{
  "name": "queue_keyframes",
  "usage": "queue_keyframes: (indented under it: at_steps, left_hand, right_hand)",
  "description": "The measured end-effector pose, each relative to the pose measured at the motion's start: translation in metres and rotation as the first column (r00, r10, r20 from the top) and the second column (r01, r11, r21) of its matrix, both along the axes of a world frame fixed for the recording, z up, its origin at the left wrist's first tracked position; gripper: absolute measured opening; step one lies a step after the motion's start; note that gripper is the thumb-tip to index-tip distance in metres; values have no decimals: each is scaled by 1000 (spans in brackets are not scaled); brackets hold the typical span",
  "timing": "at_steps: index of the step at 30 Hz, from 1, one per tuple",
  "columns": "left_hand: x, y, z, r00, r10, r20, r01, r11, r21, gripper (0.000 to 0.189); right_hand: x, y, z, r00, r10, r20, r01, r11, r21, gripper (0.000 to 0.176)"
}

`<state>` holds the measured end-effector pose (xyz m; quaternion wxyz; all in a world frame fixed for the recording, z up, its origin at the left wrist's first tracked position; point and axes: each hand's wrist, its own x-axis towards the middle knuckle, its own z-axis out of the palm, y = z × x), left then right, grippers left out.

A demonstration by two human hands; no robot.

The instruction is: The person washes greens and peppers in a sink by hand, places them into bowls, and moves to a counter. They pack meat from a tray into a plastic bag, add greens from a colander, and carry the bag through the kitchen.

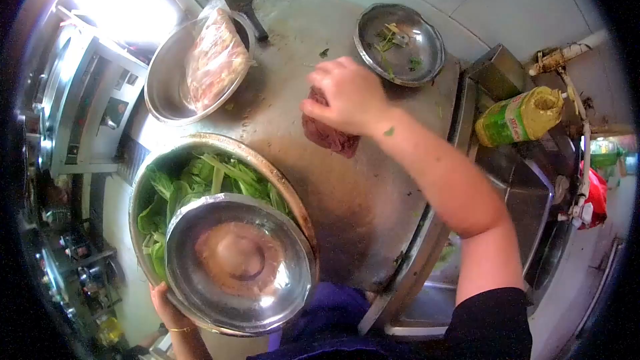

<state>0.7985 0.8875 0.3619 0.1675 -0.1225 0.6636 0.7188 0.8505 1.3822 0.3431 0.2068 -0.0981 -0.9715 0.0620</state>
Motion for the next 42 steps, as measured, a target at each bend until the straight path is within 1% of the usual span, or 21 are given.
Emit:
queue_keyframes:
  at_steps: [3, 5, 8, 11, 13, 15, 18, 19, 21, 22, 25, 28, 30, 33, 34, 36, 37, 38, 39, 41, 42]
  left_hand:
    - [-4, -8, -4, 1000, 2, 5, -2, 1000, -7, 42]
    - [-4, -19, -9, 1000, -18, 19, 18, 999, -33, 39]
    - [-3, -15, -11, 1000, 1, 7, -1, 1000, -24, 38]
    - [0, 0, -4, 999, -27, -20, 28, 999, 44, 41]
    - [-2, -3, 0, 999, -24, 40, 20, 996, 88, 44]
    - [1, -7, -1, 999, -8, 46, 5, 997, 73, 46]
    - [-3, -8, -9, 1000, -7, -16, 7, 1000, 19, 46]
    - [-4, -14, -13, 1000, -7, -10, 8, 1000, 21, 46]
    - [-1, -15, -13, 1000, -6, 11, 6, 1000, 5, 47]
    - [-1, -12, -7, 1000, -7, 18, 7, 1000, -11, 47]
    - [-5, -10, -6, 1000, -7, -14, 7, 999, -50, 43]
    - [-4, -29, -19, 1000, 1, -15, -2, 997, -82, 33]
    - [-8, -46, -25, 999, -49, 21, 50, 997, -65, 24]
    - [-2, -37, -22, 985, 63, 159, -69, 997, 32, 29]
    - [-1, -37, -18, 996, -43, 82, 48, 997, -60, 37]
    - [1, -26, -20, 984, -68, 163, 62, 997, 43, 42]
    - [5, -25, -17, 976, -66, 205, 50, 995, 84, 44]
    - [8, -35, -22, 989, -88, 118, 94, 994, -48, 47]
    - [10, -31, -21, 986, -26, 167, 36, 998, -57, 44]
    - [25, 5, -3, 994, -20, 103, 33, 992, -125, 39]
    - [30, 17, 2, 988, -93, 120, 91, 996, 23, 42]
  right_hand:
    - [-23, 11, -19, 961, -240, 140, 255, 962, -101, 23]
    - [-36, 41, -30, 838, -224, 497, 253, 967, 9, 19]
    - [-43, 44, -43, 775, -137, 616, 153, 988, 28, 16]
    - [-23, 33, -4, 812, -174, 557, 175, 983, 51, 15]
    - [-4, 66, 6, 966, -215, 141, 216, 976, 11, 17]
    - [8, 98, 27, 863, -484, 146, 472, 875, 108, 21]
    - [16, 85, 35, 925, -381, 7, 366, 894, 256, 25]
    - [10, 68, 27, 976, -219, 10, 217, 973, 80, 30]
    - [10, 4, 9, 990, -92, 103, 97, 994, -44, 54]
    - [6, -24, 10, 870, -73, 488, 161, 977, -141, 69]
    - [13, -49, -36, 913, -88, 398, 95, 995, 1, 83]
    - [-6, -33, -40, 951, -245, 191, 219, 964, 149, 79]
    - [-28, -2, -59, 908, -269, 322, 296, 955, -38, 67]
    - [-30, -6, -44, 872, 19, 489, 137, 950, -280, 46]
    - [-6, -21, -42, 902, 104, 419, 31, 953, -303, 36]
    - [41, -60, -40, 919, 290, 268, -204, 930, -305, 17]
    - [57, -50, -34, 931, 147, 334, -60, 964, -259, 20]
    - [79, -36, -31, 921, 8, 390, 85, 972, -221, 24]
    - [101, -24, -31, 888, -133, 439, 232, 956, -179, 27]
    - [147, 8, -54, 851, -512, 117, 520, 853, -53, 27]
    - [154, -15, -37, 828, -469, 308, 522, 844, -120, 24]
